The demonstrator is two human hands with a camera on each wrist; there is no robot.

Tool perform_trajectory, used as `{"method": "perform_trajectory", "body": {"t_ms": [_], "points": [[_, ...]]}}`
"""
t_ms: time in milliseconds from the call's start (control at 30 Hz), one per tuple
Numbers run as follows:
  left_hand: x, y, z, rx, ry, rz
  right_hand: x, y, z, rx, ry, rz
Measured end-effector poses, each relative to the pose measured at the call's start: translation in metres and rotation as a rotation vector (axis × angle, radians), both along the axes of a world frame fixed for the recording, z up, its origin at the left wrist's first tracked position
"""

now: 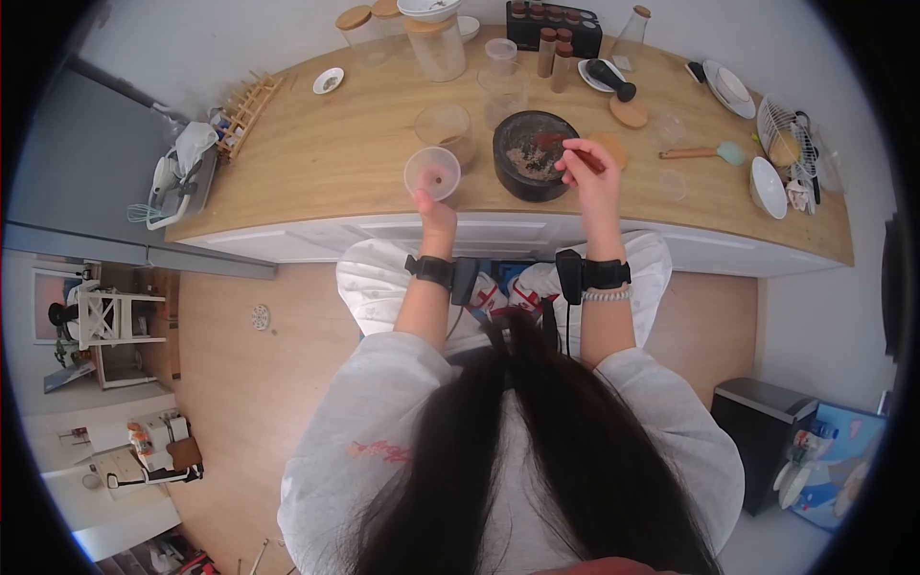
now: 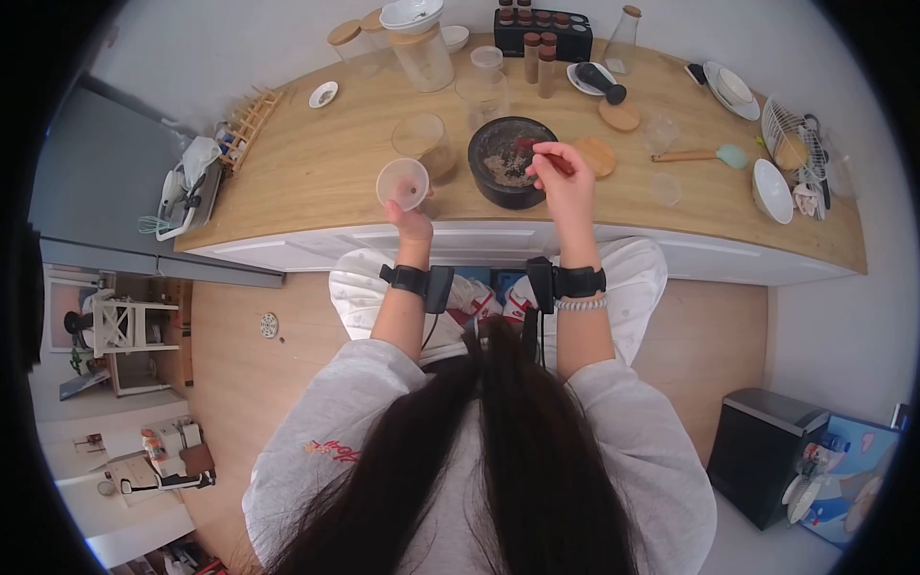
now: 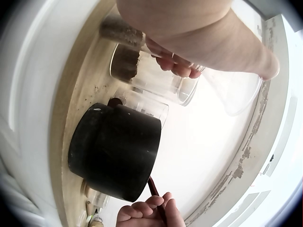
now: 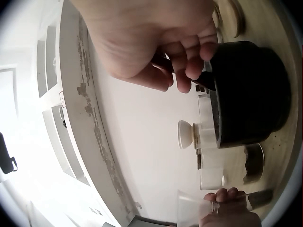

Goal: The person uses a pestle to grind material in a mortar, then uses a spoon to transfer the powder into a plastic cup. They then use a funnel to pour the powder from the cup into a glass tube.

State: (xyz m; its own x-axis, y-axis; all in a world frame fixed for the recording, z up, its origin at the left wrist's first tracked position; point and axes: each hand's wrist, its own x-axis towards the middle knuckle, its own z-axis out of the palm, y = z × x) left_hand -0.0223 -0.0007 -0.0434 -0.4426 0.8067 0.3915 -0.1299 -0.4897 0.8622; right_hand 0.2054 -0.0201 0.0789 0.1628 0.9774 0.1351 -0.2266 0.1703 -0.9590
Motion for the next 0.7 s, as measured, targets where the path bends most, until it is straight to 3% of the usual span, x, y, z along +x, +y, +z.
{"method": "perform_trajectory", "body": {"t_ms": [167,567,700], "points": [[-0.001,0.003,-0.003,-0.011,-0.069,-0.018,-0.003,0.032,0.019,-0.011,-0.009,0.025],[-0.002,0.000,-0.005,-0.005,-0.023,-0.040,-0.035,0.066,-0.004,-0.017,-0.195,-0.004],[-0.005,-0.002,-0.012,0.015,-0.058,-0.137,-0.032,0.068,-0.006,-0.019,-0.055,-0.066]]}}
